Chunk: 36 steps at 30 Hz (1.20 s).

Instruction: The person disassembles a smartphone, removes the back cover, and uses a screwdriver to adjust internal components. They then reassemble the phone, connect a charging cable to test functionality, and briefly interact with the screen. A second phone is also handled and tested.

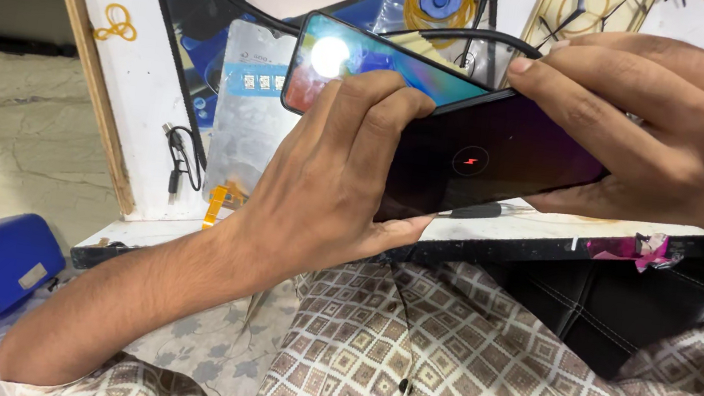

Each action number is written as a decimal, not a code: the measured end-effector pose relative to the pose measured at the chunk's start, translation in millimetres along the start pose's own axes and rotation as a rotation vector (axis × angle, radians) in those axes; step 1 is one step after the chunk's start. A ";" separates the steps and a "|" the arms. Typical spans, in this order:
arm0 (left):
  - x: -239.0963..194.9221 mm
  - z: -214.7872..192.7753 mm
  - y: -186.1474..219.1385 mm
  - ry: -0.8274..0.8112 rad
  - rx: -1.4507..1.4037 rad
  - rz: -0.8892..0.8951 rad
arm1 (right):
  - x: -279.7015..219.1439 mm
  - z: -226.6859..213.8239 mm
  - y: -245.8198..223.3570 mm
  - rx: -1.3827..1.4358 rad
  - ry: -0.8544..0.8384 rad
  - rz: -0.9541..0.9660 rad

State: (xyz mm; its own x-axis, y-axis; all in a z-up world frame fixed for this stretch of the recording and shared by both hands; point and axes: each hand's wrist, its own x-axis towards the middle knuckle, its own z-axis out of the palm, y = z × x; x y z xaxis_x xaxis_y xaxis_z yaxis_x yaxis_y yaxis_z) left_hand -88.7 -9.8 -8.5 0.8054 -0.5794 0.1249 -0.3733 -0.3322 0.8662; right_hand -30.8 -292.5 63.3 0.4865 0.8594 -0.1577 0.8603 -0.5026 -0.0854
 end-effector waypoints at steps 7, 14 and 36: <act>-3.3 3.2 -2.0 -0.020 0.041 0.013 | -6.9 7.2 1.8 -0.081 -0.056 -0.039; -3.0 2.4 -3.6 0.080 0.189 0.004 | -22.9 12.9 8.8 0.184 0.003 0.163; -71.3 -32.5 23.9 0.009 0.322 -0.062 | -42.7 8.4 -9.2 0.552 0.105 0.491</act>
State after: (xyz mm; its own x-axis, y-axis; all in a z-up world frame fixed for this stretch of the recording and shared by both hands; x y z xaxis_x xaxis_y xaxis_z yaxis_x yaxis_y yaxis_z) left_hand -140.0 47.8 19.1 0.8346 -0.5447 0.0823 -0.4490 -0.5859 0.6746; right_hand -60.7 -325.3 62.6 0.8307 0.5146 -0.2126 0.3519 -0.7812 -0.5157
